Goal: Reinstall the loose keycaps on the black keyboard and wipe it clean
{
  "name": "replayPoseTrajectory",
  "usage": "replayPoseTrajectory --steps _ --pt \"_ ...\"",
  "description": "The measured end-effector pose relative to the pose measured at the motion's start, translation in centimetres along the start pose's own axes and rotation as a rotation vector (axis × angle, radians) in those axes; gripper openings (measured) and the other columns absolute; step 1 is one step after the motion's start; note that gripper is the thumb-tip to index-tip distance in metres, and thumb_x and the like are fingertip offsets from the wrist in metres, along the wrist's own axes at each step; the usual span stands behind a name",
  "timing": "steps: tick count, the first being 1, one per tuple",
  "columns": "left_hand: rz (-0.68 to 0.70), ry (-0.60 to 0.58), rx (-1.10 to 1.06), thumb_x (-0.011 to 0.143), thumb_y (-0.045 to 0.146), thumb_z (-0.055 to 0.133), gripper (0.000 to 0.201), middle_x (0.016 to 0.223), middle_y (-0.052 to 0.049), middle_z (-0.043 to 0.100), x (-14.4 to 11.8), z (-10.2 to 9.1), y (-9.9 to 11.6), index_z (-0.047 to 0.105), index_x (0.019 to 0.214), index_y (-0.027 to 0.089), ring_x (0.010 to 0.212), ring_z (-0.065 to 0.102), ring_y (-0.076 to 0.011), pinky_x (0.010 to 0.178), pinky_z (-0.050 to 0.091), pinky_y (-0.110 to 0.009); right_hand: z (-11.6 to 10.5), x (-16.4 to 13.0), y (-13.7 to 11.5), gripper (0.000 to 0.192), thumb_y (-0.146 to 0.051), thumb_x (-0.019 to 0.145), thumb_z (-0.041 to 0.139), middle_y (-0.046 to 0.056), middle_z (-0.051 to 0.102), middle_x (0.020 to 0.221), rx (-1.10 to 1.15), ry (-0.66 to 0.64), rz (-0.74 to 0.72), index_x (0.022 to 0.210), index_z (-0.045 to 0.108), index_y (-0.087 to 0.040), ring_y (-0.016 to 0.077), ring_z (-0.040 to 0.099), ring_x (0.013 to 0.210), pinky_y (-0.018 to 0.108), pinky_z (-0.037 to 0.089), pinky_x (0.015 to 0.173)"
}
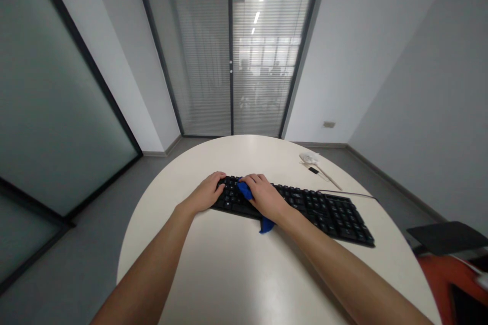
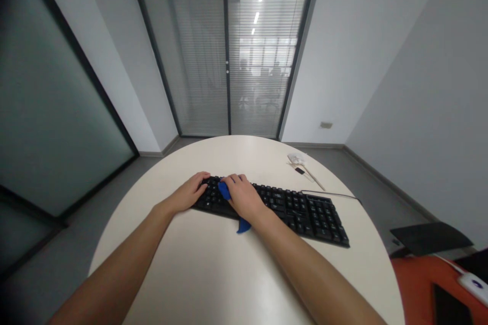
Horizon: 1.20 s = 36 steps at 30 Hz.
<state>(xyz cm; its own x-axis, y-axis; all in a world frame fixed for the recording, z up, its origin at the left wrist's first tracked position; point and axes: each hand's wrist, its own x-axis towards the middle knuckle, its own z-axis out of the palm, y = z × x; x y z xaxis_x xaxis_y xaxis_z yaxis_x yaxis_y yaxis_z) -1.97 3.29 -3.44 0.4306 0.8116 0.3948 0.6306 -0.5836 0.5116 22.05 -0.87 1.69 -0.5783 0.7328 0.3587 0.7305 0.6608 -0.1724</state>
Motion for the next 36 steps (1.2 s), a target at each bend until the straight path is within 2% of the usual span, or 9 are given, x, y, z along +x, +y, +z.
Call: replayPoseTrajectory --steps 5,8,11,14,17,21,24,28,36 --pt "0.006 0.008 -0.005 0.097 0.029 0.043 0.034 0.131 -0.013 0.058 -0.1 0.0 -0.2 0.054 0.127 0.017 0.125 0.054 -0.0254 0.113 0.039 -0.046 1.1 3.5 0.8 0.041 -0.007 0.087 0.057 0.012 0.060 0.127 0.046 0.022 -0.086 0.127 0.057 -0.017 0.0244 0.051 0.121 0.042 0.039 0.108" --pt "0.007 0.007 -0.019 0.098 0.030 0.043 0.035 0.134 -0.013 0.057 -0.1 0.0 -0.3 0.052 0.129 0.017 0.126 0.054 -0.0244 0.113 0.039 -0.044 1.6 4.6 0.5 0.038 -0.026 0.091 0.061 0.013 0.063 0.127 0.087 -0.012 -0.071 0.127 0.061 -0.014 0.0253 0.053 0.122 0.042 0.035 0.113" --pt "-0.008 -0.019 -0.015 0.098 0.031 0.045 0.035 0.131 -0.013 0.058 0.0 -0.1 -0.1 0.053 0.129 0.018 0.124 0.054 -0.0245 0.111 0.040 -0.044 1.4 4.9 0.2 0.042 -0.043 0.099 0.047 0.013 0.063 0.131 0.106 -0.080 -0.001 0.126 0.065 -0.017 0.0275 0.053 0.126 0.044 0.034 0.113" --pt "-0.044 -0.015 0.018 0.096 0.030 0.048 0.033 0.127 -0.012 0.060 0.1 -0.1 0.5 0.054 0.126 0.018 0.122 0.055 -0.0257 0.110 0.040 -0.045 0.9 4.9 0.2 0.042 -0.038 0.103 0.037 0.010 0.066 0.130 0.099 -0.152 0.032 0.124 0.068 -0.020 0.0267 0.059 0.120 0.042 0.042 0.106" --pt "-0.058 0.004 0.070 0.098 0.033 0.047 0.033 0.124 -0.012 0.060 0.0 0.0 1.2 0.053 0.126 0.018 0.121 0.056 -0.0272 0.109 0.041 -0.047 0.7 5.0 0.4 0.037 -0.036 0.097 0.048 0.009 0.069 0.124 0.088 -0.167 0.061 0.125 0.068 -0.021 0.0262 0.063 0.113 0.038 0.046 0.100" --pt "-0.068 -0.020 0.146 0.100 0.041 0.044 0.042 0.136 -0.014 0.055 -0.3 0.3 1.2 0.050 0.133 0.015 0.140 0.039 -0.0321 0.118 0.030 -0.051 0.7 4.9 0.5 0.039 -0.037 0.091 0.056 0.009 0.070 0.125 0.094 -0.152 0.102 0.124 0.069 -0.020 0.0275 0.064 0.113 0.036 0.047 0.099" --pt "-0.106 -0.059 0.193 0.100 0.044 0.043 0.052 0.147 -0.015 0.048 -0.4 0.5 0.5 0.043 0.142 0.014 0.146 0.029 -0.0335 0.120 0.025 -0.051 0.4 4.6 0.7 0.039 -0.034 0.089 0.057 0.008 0.070 0.124 0.095 -0.153 0.116 0.124 0.070 -0.021 0.0276 0.065 0.111 0.036 0.048 0.098" --pt "-0.103 -0.074 0.255 0.101 0.046 0.041 0.055 0.152 -0.011 0.044 -0.3 0.8 -0.4 0.039 0.148 0.018 0.146 0.030 -0.0313 0.121 0.025 -0.049 -0.2 4.3 1.1 0.041 -0.029 0.084 0.060 0.007 0.072 0.121 0.099 -0.176 0.128 0.122 0.071 -0.020 0.0256 0.066 0.111 0.032 0.047 0.100" --pt "-0.094 -0.062 0.267 0.101 0.050 0.041 0.055 0.150 -0.012 0.046 -0.3 0.8 -0.7 0.043 0.146 0.018 0.142 0.034 -0.0301 0.120 0.025 -0.048 -0.2 3.4 1.5 0.041 -0.023 0.079 0.062 0.008 0.073 0.118 0.086 -0.152 0.096 0.119 0.073 -0.018 0.0248 0.065 0.110 0.030 0.044 0.103"
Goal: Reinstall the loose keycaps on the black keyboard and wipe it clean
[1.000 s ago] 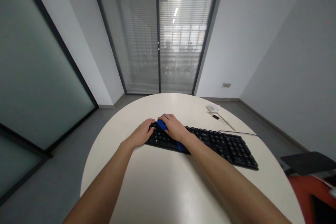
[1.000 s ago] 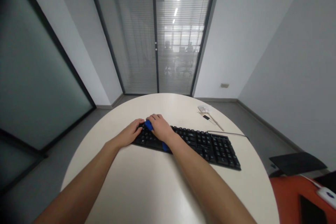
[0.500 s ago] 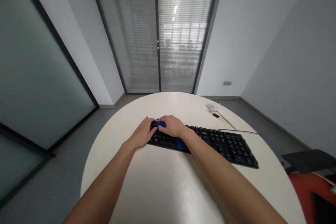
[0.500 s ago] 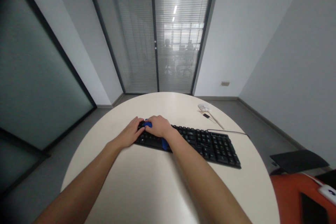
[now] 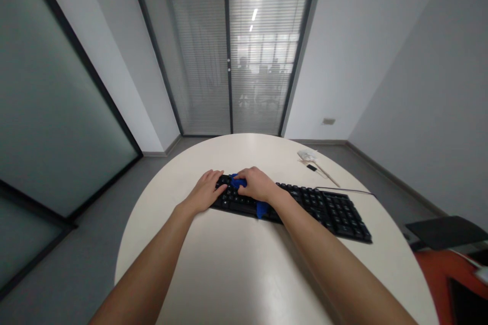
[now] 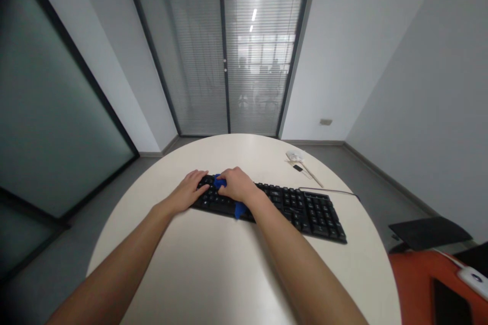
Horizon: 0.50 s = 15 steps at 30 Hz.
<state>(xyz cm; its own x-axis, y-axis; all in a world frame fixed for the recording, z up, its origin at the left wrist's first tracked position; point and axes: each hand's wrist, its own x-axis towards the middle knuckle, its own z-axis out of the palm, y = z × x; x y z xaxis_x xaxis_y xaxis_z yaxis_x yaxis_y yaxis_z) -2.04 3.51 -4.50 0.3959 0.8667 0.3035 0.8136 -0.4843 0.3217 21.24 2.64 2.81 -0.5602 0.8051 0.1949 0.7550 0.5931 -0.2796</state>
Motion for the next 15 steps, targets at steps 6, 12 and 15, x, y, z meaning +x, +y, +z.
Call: replayPoseTrajectory --steps 6,12,15 --pt "-0.029 -0.025 -0.004 0.100 0.051 0.041 0.058 0.151 -0.012 0.044 0.0 0.0 0.0 0.042 0.146 0.016 0.143 0.032 -0.0317 0.120 0.025 -0.048 -0.6 -1.5 -0.2 0.040 -0.020 0.080 0.061 0.011 0.071 0.120 -0.015 0.015 -0.008 0.118 0.073 -0.015 0.0242 0.064 0.107 0.032 0.043 0.103" --pt "-0.025 -0.021 -0.012 0.100 0.050 0.042 0.056 0.149 -0.012 0.047 0.0 -0.3 0.4 0.045 0.144 0.015 0.141 0.034 -0.0306 0.120 0.026 -0.046 -1.8 -3.3 -0.6 0.040 -0.018 0.078 0.062 0.012 0.072 0.117 -0.080 0.000 0.034 0.116 0.074 -0.014 0.0258 0.063 0.104 0.035 0.043 0.102" --pt "-0.026 -0.008 -0.025 0.100 0.051 0.041 0.056 0.148 -0.012 0.049 -0.1 -0.4 0.5 0.046 0.144 0.016 0.140 0.036 -0.0302 0.119 0.026 -0.046 -2.6 -3.8 -0.1 0.045 -0.020 0.075 0.065 0.011 0.073 0.115 -0.097 -0.075 0.064 0.118 0.074 -0.016 0.0272 0.064 0.105 0.034 0.045 0.100"
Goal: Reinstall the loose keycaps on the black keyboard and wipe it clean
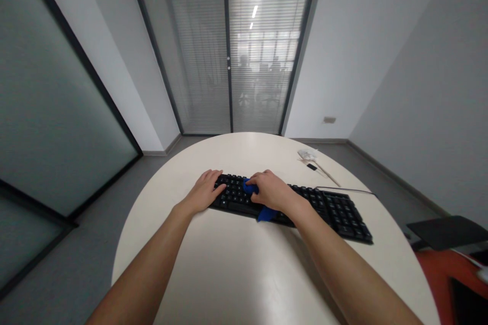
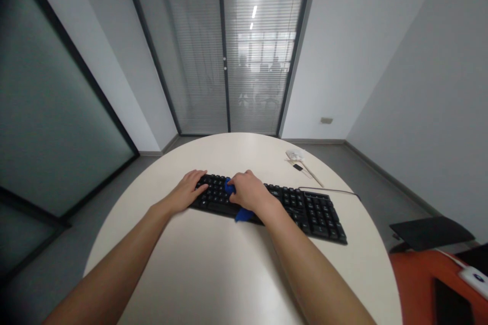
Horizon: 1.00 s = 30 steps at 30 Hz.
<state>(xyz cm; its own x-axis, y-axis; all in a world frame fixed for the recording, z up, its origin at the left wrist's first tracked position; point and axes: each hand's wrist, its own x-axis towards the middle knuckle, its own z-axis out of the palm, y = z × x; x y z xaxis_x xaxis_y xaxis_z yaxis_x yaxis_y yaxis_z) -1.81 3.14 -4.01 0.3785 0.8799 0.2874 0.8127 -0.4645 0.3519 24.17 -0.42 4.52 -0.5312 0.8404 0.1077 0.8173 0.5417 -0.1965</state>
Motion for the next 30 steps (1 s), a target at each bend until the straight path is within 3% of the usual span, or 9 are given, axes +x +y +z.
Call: replayPoseTrajectory --steps 5,8,13,17,24,30 --pt "0.005 -0.004 -0.018 0.100 0.052 0.039 0.056 0.148 -0.012 0.048 -0.1 0.0 0.1 0.045 0.143 0.017 0.139 0.037 -0.0297 0.119 0.027 -0.047 -1.9 -1.0 0.0 0.046 -0.020 0.070 0.070 0.011 0.075 0.108 -0.065 -0.131 0.047 0.115 0.076 -0.021 0.0306 0.065 0.102 0.035 0.050 0.088" --pt "0.015 0.001 -0.015 0.101 0.050 0.036 0.055 0.147 -0.013 0.049 -0.1 0.1 0.2 0.045 0.143 0.015 0.138 0.037 -0.0289 0.119 0.028 -0.048 -2.5 -1.3 -0.2 0.042 -0.022 0.071 0.071 0.011 0.076 0.104 -0.067 -0.131 0.068 0.113 0.077 -0.023 0.0308 0.066 0.099 0.035 0.051 0.084" --pt "0.038 0.023 -0.021 0.103 0.046 0.032 0.053 0.146 -0.013 0.049 -0.2 0.2 0.2 0.045 0.143 0.014 0.137 0.040 -0.0265 0.119 0.029 -0.046 -0.6 -0.7 -0.1 0.044 -0.021 0.082 0.062 0.007 0.067 0.128 0.053 0.075 -0.167 0.125 0.070 -0.025 0.0264 0.058 0.109 0.037 0.046 0.097" --pt "-0.007 -0.003 -0.026 0.102 0.046 0.033 0.053 0.151 -0.011 0.045 -0.3 0.4 0.0 0.042 0.145 0.016 0.142 0.035 -0.0279 0.121 0.025 -0.047 1.2 -0.3 -0.6 0.044 -0.019 0.080 0.062 0.007 0.067 0.125 0.062 0.035 -0.302 0.123 0.071 -0.023 0.0255 0.056 0.104 0.039 0.045 0.097" --pt "-0.058 -0.034 -0.045 0.101 0.050 0.035 0.056 0.154 -0.007 0.043 -0.3 0.1 -0.1 0.042 0.147 0.019 0.146 0.030 -0.0308 0.122 0.023 -0.048 0.0 -0.9 -1.4 0.042 -0.016 0.077 0.065 0.008 0.067 0.123 -0.042 -0.078 -0.247 0.116 0.075 -0.026 0.0277 0.057 0.101 0.039 0.047 0.090" --pt "-0.073 -0.035 -0.084 0.101 0.051 0.035 0.057 0.155 -0.008 0.043 -0.5 0.0 0.1 0.043 0.147 0.019 0.146 0.029 -0.0315 0.121 0.023 -0.050 -1.4 -1.6 -1.0 0.044 -0.008 0.070 0.067 0.006 0.069 0.119 0.002 -0.187 -0.201 0.108 0.079 -0.026 0.0268 0.061 0.103 0.034 0.048 0.093"
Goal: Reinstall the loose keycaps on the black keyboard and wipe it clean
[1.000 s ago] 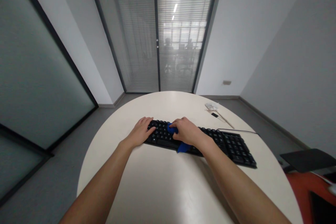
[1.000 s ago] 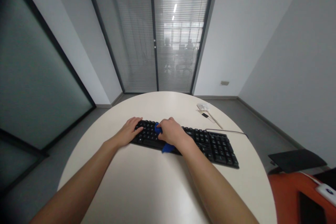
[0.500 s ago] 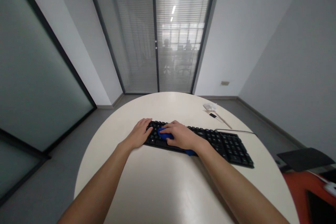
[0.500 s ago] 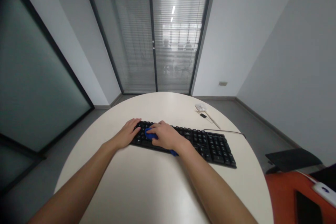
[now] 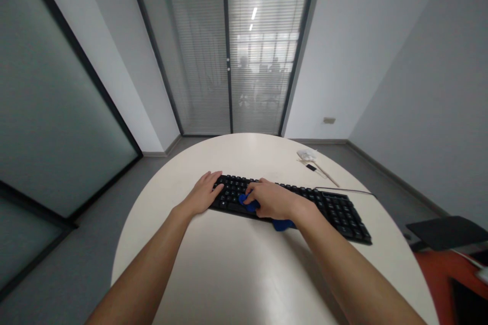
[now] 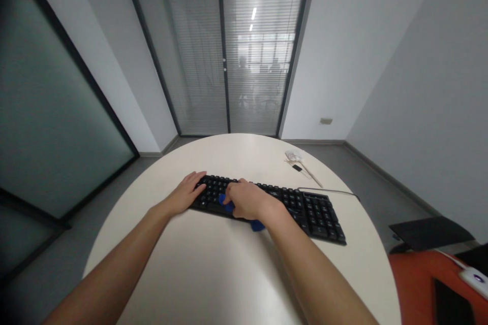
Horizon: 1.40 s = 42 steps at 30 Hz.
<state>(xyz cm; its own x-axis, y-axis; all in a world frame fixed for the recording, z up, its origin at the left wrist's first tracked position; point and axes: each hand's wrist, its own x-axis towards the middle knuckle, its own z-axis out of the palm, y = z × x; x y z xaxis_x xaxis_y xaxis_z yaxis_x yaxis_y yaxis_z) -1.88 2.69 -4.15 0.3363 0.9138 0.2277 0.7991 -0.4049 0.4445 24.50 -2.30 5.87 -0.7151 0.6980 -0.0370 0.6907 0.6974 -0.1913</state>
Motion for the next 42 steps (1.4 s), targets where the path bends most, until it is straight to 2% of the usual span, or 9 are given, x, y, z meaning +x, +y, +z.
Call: replayPoseTrajectory --steps 5,8,12,15,18,29,35,38,42 --pt "0.003 0.004 -0.019 0.102 0.050 0.032 0.057 0.154 -0.009 0.043 0.0 0.0 0.0 0.043 0.147 0.018 0.147 0.030 -0.0289 0.122 0.023 -0.049 -0.6 -0.6 -0.3 0.040 -0.008 0.066 0.070 0.006 0.074 0.107 0.002 0.017 0.050 0.101 0.081 -0.025 0.0264 0.063 0.097 0.033 0.050 0.087" --pt "0.000 -0.021 -0.070 0.103 0.046 0.023 0.056 0.155 -0.007 0.042 0.1 -0.2 -0.4 0.044 0.147 0.017 0.147 0.030 -0.0250 0.124 0.021 -0.045 -0.4 0.0 -1.2 0.039 -0.012 0.074 0.068 0.006 0.072 0.115 -0.003 0.108 -0.087 0.110 0.077 -0.023 0.0256 0.060 0.102 0.035 0.048 0.093" --pt "-0.044 -0.025 -0.157 0.102 0.047 0.021 0.058 0.155 -0.004 0.042 0.1 -0.4 -1.2 0.045 0.147 0.018 0.148 0.029 -0.0231 0.124 0.022 -0.044 1.7 1.7 -2.9 0.038 -0.019 0.088 0.061 0.007 0.065 0.131 0.011 0.216 -0.280 0.126 0.067 -0.020 0.0238 0.053 0.115 0.038 0.041 0.104" --pt "-0.020 -0.008 -0.162 0.101 0.046 0.027 0.055 0.154 -0.003 0.043 0.1 -0.4 -1.7 0.047 0.146 0.020 0.147 0.030 -0.0234 0.123 0.022 -0.046 3.7 2.6 -4.2 0.043 -0.019 0.090 0.059 0.007 0.060 0.137 -0.038 0.242 -0.258 0.133 0.061 -0.024 0.0271 0.047 0.122 0.043 0.041 0.102" --pt "0.021 -0.003 -0.122 0.101 0.043 0.030 0.053 0.153 -0.004 0.046 0.3 -0.4 -1.9 0.048 0.145 0.020 0.146 0.033 -0.0249 0.122 0.024 -0.048 4.4 2.7 -4.6 0.044 -0.016 0.089 0.058 0.007 0.060 0.138 -0.080 0.231 -0.215 0.133 0.061 -0.023 0.0284 0.048 0.119 0.044 0.043 0.099" --pt "0.018 0.009 -0.108 0.100 0.043 0.034 0.052 0.151 -0.006 0.049 0.3 -0.4 -1.7 0.049 0.145 0.021 0.144 0.037 -0.0277 0.120 0.028 -0.049 1.6 1.4 -2.4 0.036 -0.010 0.078 0.069 0.005 0.071 0.119 -0.063 0.082 -0.237 0.111 0.076 -0.025 0.0249 0.059 0.103 0.036 0.046 0.093" --pt "0.011 0.010 -0.152 0.101 0.046 0.031 0.054 0.151 -0.006 0.048 0.3 -0.5 -1.7 0.048 0.146 0.020 0.143 0.039 -0.0263 0.121 0.026 -0.048 0.3 0.4 -1.9 0.032 -0.014 0.075 0.073 0.005 0.074 0.109 -0.041 0.012 -0.148 0.104 0.079 -0.025 0.0246 0.063 0.099 0.033 0.047 0.091" --pt "-0.012 0.013 -0.183 0.102 0.045 0.029 0.053 0.151 -0.006 0.048 0.3 -0.6 -1.7 0.049 0.145 0.021 0.143 0.039 -0.0256 0.121 0.024 -0.049 0.1 0.5 -2.3 0.030 -0.018 0.077 0.072 0.005 0.073 0.110 -0.046 0.086 -0.162 0.105 0.078 -0.024 0.0250 0.062 0.099 0.034 0.048 0.088" --pt "-0.003 -0.006 -0.197 0.102 0.048 0.029 0.055 0.152 -0.005 0.047 0.3 -0.8 -1.7 0.049 0.145 0.021 0.146 0.035 -0.0250 0.123 0.019 -0.049 1.4 1.9 -3.3 0.035 -0.022 0.091 0.061 0.007 0.066 0.128 -0.002 0.293 -0.245 0.126 0.067 -0.022 0.0240 0.054 0.114 0.037 0.042 0.102"
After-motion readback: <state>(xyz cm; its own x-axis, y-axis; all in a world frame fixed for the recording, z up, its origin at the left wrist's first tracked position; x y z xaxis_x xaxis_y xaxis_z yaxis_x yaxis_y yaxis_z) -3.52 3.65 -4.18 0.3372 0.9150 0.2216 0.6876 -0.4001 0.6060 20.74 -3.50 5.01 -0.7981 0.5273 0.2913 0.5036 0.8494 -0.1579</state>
